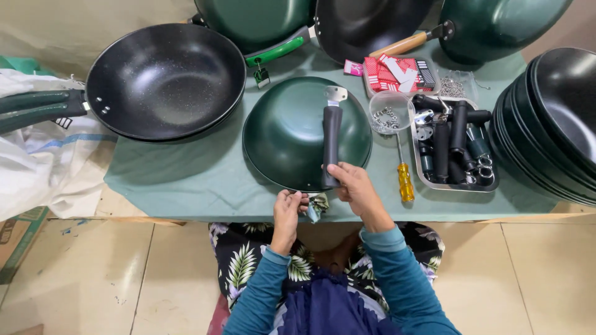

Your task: Cleaning woks with a cloth and then attaching a handle to a wok using a screwdriver.

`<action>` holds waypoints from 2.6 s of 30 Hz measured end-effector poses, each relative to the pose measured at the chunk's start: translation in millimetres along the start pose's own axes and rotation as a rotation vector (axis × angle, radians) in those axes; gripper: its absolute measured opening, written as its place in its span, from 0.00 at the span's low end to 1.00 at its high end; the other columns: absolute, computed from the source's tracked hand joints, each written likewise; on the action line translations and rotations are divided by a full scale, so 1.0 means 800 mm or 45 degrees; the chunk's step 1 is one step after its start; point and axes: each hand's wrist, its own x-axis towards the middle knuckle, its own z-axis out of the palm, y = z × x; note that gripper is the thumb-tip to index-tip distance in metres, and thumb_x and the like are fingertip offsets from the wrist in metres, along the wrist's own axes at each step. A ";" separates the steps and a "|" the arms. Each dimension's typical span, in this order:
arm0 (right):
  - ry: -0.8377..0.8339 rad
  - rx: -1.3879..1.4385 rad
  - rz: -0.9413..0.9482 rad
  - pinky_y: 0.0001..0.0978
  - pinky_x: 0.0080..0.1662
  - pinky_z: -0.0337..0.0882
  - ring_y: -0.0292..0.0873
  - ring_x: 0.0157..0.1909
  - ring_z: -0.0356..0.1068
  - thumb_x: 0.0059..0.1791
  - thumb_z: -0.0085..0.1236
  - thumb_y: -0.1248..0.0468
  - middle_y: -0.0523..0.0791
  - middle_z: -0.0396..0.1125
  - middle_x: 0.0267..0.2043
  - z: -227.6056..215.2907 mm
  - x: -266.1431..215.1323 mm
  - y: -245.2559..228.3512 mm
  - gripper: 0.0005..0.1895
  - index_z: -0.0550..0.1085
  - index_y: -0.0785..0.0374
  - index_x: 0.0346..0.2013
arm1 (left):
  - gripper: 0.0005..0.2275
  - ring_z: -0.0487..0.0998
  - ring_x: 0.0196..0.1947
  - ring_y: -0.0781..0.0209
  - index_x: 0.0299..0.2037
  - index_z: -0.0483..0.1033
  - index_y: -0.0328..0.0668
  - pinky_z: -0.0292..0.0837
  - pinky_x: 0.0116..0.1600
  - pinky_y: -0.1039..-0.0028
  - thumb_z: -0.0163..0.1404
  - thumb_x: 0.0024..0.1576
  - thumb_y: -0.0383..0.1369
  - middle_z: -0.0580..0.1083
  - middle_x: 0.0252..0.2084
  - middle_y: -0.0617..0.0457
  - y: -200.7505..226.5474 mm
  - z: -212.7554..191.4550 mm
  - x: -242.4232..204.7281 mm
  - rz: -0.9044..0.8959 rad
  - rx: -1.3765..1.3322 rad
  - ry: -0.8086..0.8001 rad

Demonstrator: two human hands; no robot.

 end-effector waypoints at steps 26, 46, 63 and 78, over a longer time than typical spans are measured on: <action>-0.214 0.241 0.414 0.19 0.20 0.49 0.27 0.18 0.50 0.42 0.66 0.65 0.37 0.56 0.21 -0.038 -0.239 0.005 0.35 0.72 0.73 0.64 | 0.18 0.82 0.41 0.52 0.36 0.79 0.22 0.79 0.49 0.66 0.50 0.63 0.38 0.80 0.40 0.36 0.105 0.087 -0.048 -0.166 -0.635 -0.222; -0.216 0.254 0.490 0.22 0.13 0.42 0.28 0.11 0.43 0.42 0.65 0.62 0.38 0.51 0.16 -0.028 -0.244 -0.009 0.38 0.69 0.69 0.67 | 0.09 0.81 0.45 0.59 0.40 0.81 0.22 0.77 0.53 0.75 0.58 0.56 0.26 0.80 0.44 0.39 0.102 0.092 -0.051 -0.157 -0.505 -0.187; -0.250 0.162 0.456 0.22 0.17 0.36 0.28 0.14 0.39 0.42 0.65 0.62 0.36 0.49 0.16 -0.026 -0.237 -0.008 0.37 0.71 0.68 0.67 | 0.06 0.81 0.41 0.63 0.36 0.83 0.28 0.78 0.47 0.76 0.59 0.55 0.27 0.81 0.41 0.45 0.106 0.101 -0.052 -0.114 -0.547 -0.136; -0.309 0.063 0.426 0.20 0.15 0.42 0.28 0.12 0.45 0.45 0.63 0.61 0.36 0.52 0.16 -0.030 -0.238 -0.018 0.36 0.70 0.69 0.67 | 0.07 0.81 0.40 0.63 0.35 0.83 0.27 0.76 0.48 0.77 0.59 0.55 0.27 0.81 0.39 0.45 0.106 0.101 -0.055 -0.147 -0.536 -0.113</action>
